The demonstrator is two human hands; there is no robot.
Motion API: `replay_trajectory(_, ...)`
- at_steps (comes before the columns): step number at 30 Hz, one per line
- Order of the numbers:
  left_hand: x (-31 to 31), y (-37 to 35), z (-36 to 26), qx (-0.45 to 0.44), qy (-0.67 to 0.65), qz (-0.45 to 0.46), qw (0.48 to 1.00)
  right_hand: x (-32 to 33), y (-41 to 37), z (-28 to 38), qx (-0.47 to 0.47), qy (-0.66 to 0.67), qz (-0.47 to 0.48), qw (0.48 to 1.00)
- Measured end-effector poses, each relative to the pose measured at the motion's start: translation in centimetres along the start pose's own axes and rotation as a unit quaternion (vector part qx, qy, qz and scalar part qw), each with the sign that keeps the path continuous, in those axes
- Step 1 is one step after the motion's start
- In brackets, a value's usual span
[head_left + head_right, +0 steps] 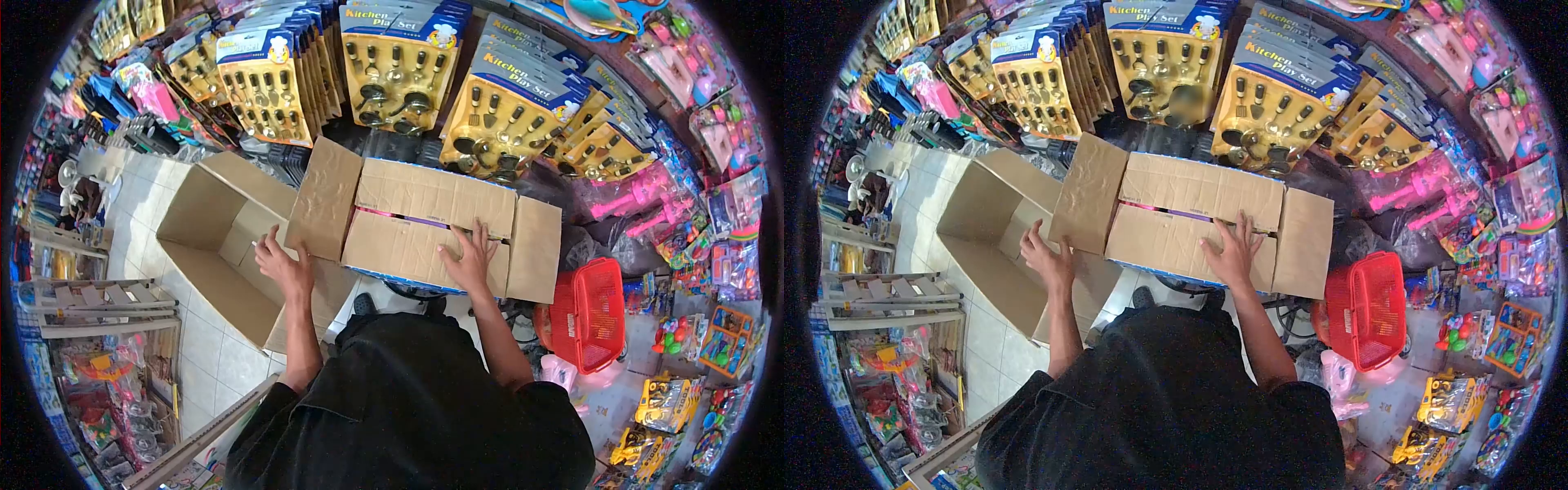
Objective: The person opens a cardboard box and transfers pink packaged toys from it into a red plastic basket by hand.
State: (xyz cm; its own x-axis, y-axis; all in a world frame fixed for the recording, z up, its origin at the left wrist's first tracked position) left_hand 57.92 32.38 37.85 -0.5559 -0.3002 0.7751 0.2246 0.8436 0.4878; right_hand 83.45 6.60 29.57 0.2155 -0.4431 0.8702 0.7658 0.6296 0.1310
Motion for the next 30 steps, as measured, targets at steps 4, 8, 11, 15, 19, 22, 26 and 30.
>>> replay_trajectory(4, 1.6, -0.5, -4.2, -0.053, -0.13, -0.026, 0.99, 0.5, -0.2, 0.2, -0.001, 0.014, 0.014, 1.0)
replay_trajectory(8, 0.1, -1.2, -7.8, -0.094, -0.356, 0.112, 0.923, 1.6, 0.0, 0.7, -0.005, 0.023, 0.025, 0.999)
replay_trajectory(11, -0.6, -1.3, -9.6, -0.139, -0.386, 0.132, 0.902, 4.2, 0.0, 2.2, -0.023, 0.025, 0.007, 0.999)
replay_trajectory(15, -0.2, 0.1, -8.3, -0.137, -0.394, 0.116, 0.902, 7.3, -1.4, 2.9, 0.017, 0.174, -0.035, 0.984)
replay_trajectory(19, -0.8, 1.2, -5.4, -0.047, -0.483, 0.191, 0.853, 12.4, -4.6, 7.7, -0.004, 0.012, -0.068, 0.998)
replay_trajectory(22, -0.3, 1.8, -5.3, -0.011, -0.536, 0.361, 0.763, 12.5, -6.8, 8.7, -0.028, 0.027, -0.005, 0.999)
replay_trajectory(26, -1.4, 0.0, -5.3, -0.146, -0.399, 0.571, 0.702, 9.5, -8.9, 7.1, -0.063, 0.147, 0.086, 0.983)
replay_trajectory(30, -3.9, -2.1, -5.2, -0.243, -0.328, 0.564, 0.718, 7.0, -11.0, 6.1, -0.078, 0.105, 0.112, 0.985)
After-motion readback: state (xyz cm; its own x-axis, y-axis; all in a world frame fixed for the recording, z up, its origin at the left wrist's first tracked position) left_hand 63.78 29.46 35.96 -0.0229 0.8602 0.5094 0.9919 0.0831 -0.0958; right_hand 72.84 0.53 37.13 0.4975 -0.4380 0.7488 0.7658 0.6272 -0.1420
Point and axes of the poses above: each hand's wrist, its own y-axis towards the middle knuckle, its own x-axis out of the back of the hand, z = x × y, the point moved 4 cm from there along y, towards the middle knuckle, and after that the axes turned 2 degrees about x, right-handed, at the moved point
